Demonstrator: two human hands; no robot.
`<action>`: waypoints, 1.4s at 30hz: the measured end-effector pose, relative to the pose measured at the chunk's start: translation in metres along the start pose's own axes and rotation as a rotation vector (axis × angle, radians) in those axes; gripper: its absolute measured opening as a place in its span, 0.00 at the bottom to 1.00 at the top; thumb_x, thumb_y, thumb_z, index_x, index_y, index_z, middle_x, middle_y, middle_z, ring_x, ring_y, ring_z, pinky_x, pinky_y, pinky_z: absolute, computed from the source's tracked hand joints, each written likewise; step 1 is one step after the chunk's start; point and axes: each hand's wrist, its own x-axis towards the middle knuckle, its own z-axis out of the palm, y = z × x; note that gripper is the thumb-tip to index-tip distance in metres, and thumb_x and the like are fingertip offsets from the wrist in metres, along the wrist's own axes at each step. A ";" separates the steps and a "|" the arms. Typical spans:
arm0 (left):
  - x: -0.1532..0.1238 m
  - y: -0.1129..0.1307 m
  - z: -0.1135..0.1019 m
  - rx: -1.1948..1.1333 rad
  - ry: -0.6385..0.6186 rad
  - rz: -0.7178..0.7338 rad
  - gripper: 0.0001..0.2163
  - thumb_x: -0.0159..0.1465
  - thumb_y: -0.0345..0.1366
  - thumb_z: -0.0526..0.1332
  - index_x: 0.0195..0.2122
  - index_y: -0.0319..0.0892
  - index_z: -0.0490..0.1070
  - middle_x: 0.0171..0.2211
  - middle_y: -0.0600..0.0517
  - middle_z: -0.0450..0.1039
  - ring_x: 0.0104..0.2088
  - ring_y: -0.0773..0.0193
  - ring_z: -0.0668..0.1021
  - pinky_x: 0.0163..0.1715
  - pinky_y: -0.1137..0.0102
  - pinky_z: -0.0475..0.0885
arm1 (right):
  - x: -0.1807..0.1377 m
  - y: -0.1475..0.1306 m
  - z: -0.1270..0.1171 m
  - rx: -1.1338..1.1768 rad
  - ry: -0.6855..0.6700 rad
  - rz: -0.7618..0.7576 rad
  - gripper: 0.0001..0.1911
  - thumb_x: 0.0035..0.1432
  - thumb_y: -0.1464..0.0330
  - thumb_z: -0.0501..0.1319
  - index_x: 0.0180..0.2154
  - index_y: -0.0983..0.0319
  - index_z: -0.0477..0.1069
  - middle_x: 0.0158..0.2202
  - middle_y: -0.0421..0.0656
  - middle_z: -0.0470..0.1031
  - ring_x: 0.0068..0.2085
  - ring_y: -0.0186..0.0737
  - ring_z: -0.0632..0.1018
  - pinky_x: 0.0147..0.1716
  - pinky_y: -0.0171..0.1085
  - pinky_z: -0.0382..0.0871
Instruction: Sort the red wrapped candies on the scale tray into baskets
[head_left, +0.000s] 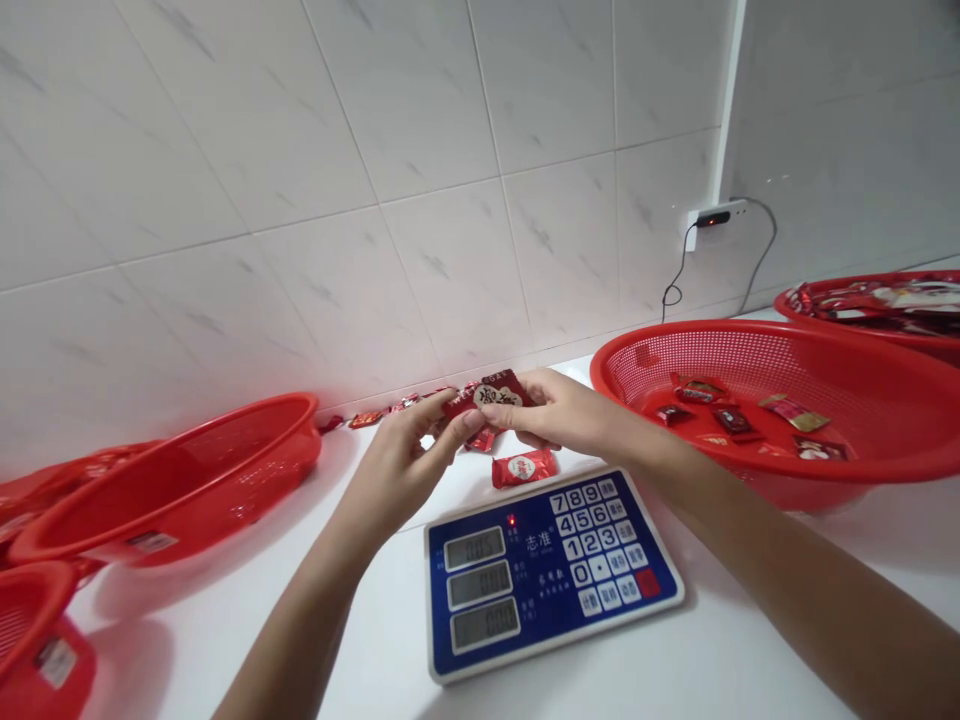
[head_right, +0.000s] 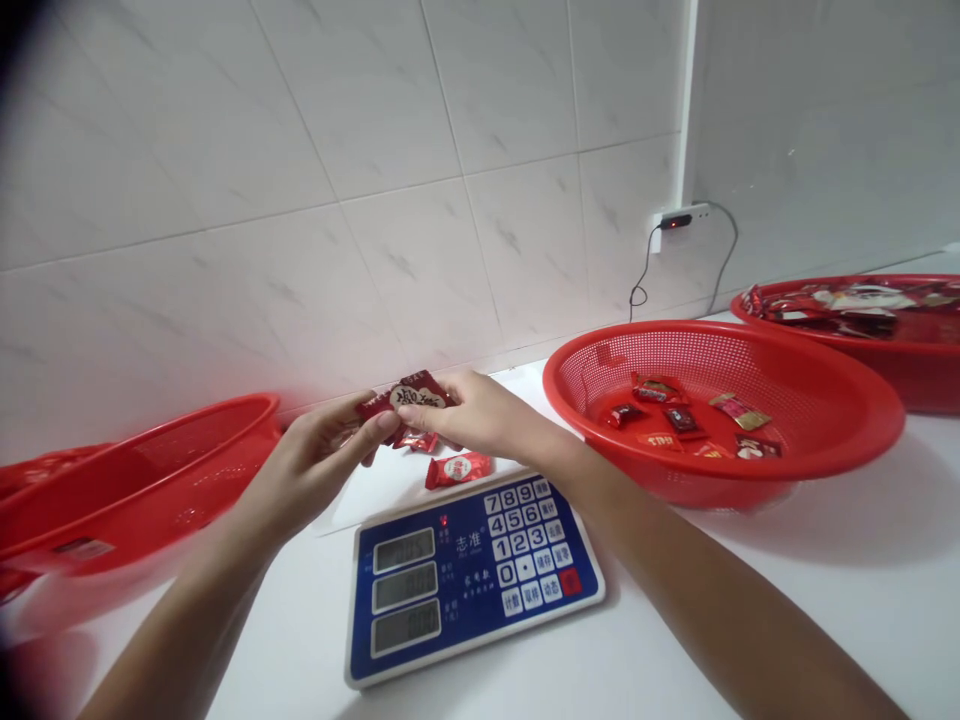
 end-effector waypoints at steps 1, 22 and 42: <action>0.001 -0.003 -0.001 0.055 0.004 0.002 0.17 0.67 0.49 0.55 0.30 0.43 0.72 0.21 0.53 0.72 0.22 0.64 0.71 0.22 0.70 0.64 | -0.001 -0.001 -0.001 -0.098 0.029 0.037 0.11 0.61 0.59 0.61 0.36 0.62 0.71 0.23 0.37 0.66 0.23 0.32 0.65 0.24 0.34 0.57; -0.003 -0.011 -0.028 0.242 0.139 -0.184 0.20 0.67 0.53 0.52 0.32 0.45 0.74 0.25 0.51 0.74 0.28 0.61 0.75 0.30 0.68 0.66 | -0.020 -0.025 -0.035 -0.609 0.285 0.262 0.18 0.59 0.57 0.63 0.46 0.61 0.73 0.33 0.44 0.78 0.30 0.38 0.77 0.29 0.36 0.64; 0.000 -0.019 -0.018 0.253 0.049 -0.181 0.25 0.67 0.58 0.48 0.33 0.44 0.75 0.26 0.51 0.75 0.29 0.59 0.77 0.31 0.66 0.67 | -0.021 -0.021 -0.037 -0.469 0.125 0.178 0.22 0.60 0.50 0.61 0.47 0.59 0.73 0.32 0.42 0.79 0.32 0.38 0.77 0.32 0.36 0.66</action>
